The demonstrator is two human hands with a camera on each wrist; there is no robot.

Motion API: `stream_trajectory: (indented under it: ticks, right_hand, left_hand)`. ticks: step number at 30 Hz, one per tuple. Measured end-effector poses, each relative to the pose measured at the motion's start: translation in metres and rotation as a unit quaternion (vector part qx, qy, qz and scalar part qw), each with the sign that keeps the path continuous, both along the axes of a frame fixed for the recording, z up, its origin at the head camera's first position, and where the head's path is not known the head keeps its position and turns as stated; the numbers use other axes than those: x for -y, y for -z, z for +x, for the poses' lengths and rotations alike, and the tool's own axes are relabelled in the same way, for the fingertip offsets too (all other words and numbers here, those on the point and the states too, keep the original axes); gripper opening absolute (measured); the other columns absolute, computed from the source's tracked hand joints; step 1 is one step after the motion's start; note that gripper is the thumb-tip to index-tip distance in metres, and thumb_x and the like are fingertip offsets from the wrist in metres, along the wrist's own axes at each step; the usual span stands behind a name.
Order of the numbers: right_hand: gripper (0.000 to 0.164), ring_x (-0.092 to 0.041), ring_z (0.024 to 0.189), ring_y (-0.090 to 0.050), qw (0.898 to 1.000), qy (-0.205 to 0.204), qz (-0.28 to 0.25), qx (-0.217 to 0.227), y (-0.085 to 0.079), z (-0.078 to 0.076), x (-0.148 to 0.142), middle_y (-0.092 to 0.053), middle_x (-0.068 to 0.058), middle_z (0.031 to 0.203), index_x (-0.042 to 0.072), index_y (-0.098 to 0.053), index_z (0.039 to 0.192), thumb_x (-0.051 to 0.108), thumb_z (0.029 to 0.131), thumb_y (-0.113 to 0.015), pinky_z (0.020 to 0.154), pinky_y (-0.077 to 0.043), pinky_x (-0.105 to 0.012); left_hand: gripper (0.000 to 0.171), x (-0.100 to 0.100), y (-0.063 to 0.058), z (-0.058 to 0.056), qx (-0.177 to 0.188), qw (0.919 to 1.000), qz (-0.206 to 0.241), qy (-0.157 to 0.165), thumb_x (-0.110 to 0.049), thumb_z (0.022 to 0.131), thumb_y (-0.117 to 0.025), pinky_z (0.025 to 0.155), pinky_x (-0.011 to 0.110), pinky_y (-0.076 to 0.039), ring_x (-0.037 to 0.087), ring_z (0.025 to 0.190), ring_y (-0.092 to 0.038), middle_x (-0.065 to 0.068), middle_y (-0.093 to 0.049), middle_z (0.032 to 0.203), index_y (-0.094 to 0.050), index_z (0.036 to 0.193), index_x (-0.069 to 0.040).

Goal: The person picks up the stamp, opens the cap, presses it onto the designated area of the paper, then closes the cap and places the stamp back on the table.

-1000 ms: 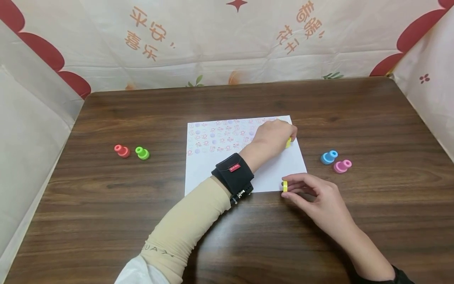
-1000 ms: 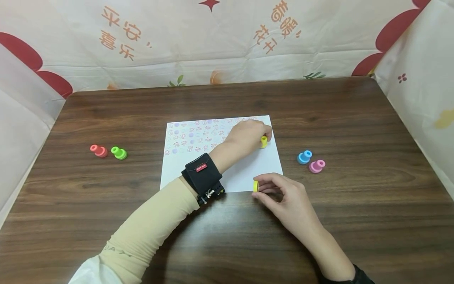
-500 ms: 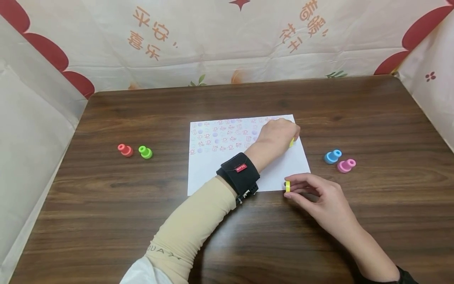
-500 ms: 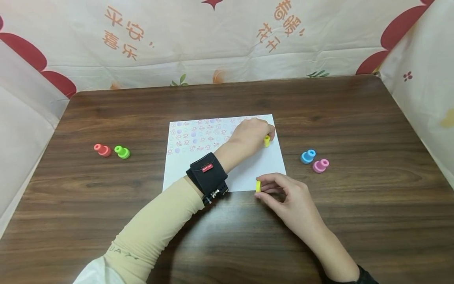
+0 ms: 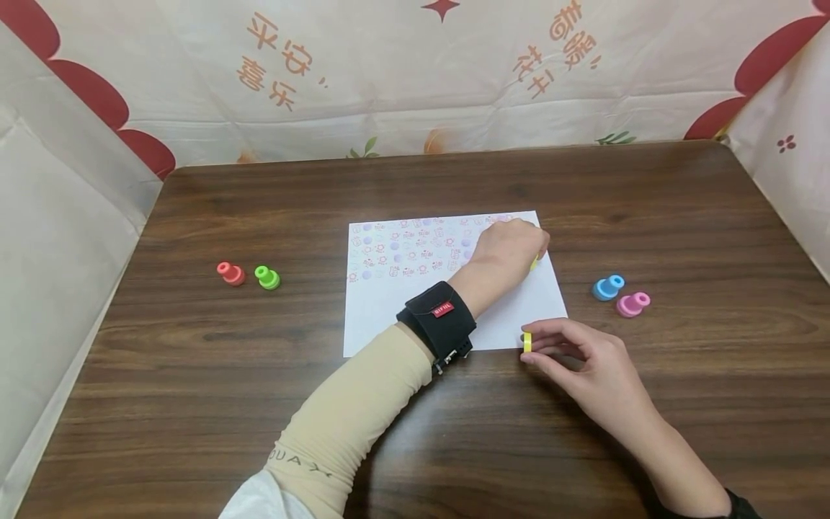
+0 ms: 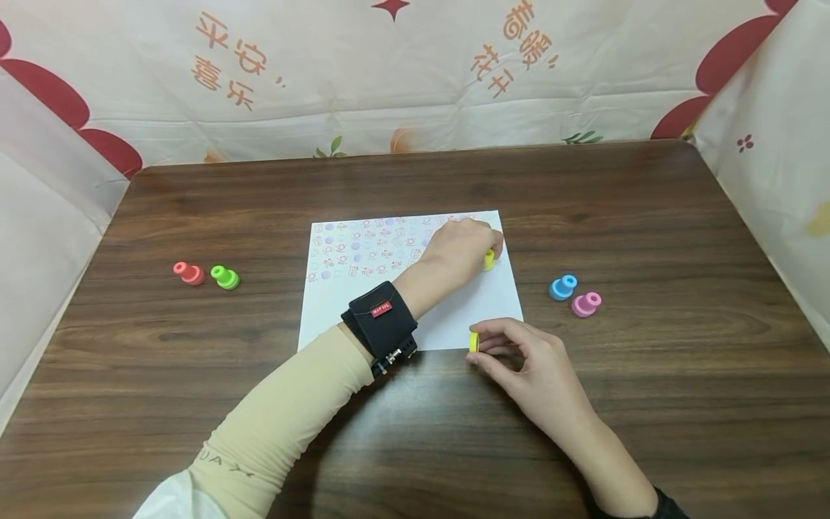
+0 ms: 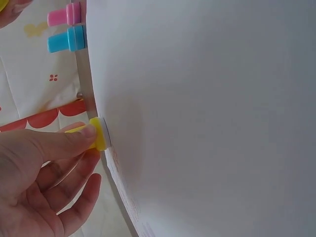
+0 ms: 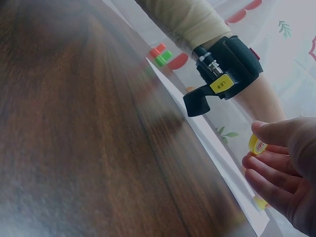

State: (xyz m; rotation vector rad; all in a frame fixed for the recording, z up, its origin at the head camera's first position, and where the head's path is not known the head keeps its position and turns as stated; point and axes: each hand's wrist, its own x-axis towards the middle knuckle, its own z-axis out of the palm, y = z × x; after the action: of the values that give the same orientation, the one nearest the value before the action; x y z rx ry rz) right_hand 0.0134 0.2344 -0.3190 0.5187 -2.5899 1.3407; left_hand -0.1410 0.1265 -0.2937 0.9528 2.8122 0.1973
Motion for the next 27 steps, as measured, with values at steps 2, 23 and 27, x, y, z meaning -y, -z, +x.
stream_trajectory:
  ticks: [2,23,27]
  right_hand:
    - [0.035,-0.004,0.074,-0.067,1.0,0.004,0.0,0.009,-0.0004,0.0006,-0.0002,-0.072,-0.001,0.081,0.001,-0.069,0.099,-0.009,0.067,-0.08,0.073,-0.055,-0.008]
    - [0.036,-0.003,0.072,-0.067,1.0,-0.001,0.002,-0.006,-0.0004,0.0044,-0.0017,-0.072,-0.002,0.079,0.003,-0.069,0.099,-0.006,0.067,-0.081,0.07,-0.054,-0.007]
    - [0.035,-0.003,0.072,-0.067,1.0,0.001,0.003,-0.001,-0.0013,0.0047,-0.0027,-0.072,-0.001,0.079,0.002,-0.068,0.099,-0.006,0.067,-0.081,0.07,-0.054,-0.007]
  left_hand:
    - [0.021,-0.0002,0.0002,0.0003,-0.002,1.0,0.0,0.0,-0.01,0.093,-0.058,0.073,0.027,-0.054,0.011,0.084,-0.057,-0.006,-0.069,0.103,-0.068,0.105,-0.024]
    - [0.021,0.0003,0.001,0.0021,-0.001,1.0,-0.005,0.001,-0.008,0.094,-0.056,0.072,0.028,-0.053,0.011,0.083,-0.056,-0.007,-0.067,0.102,-0.067,0.102,-0.024]
    - [0.022,0.0,0.0007,0.002,0.0,1.0,-0.005,0.0,-0.007,0.094,-0.056,0.072,0.027,-0.053,0.01,0.084,-0.056,-0.007,-0.067,0.104,-0.067,0.103,-0.024]
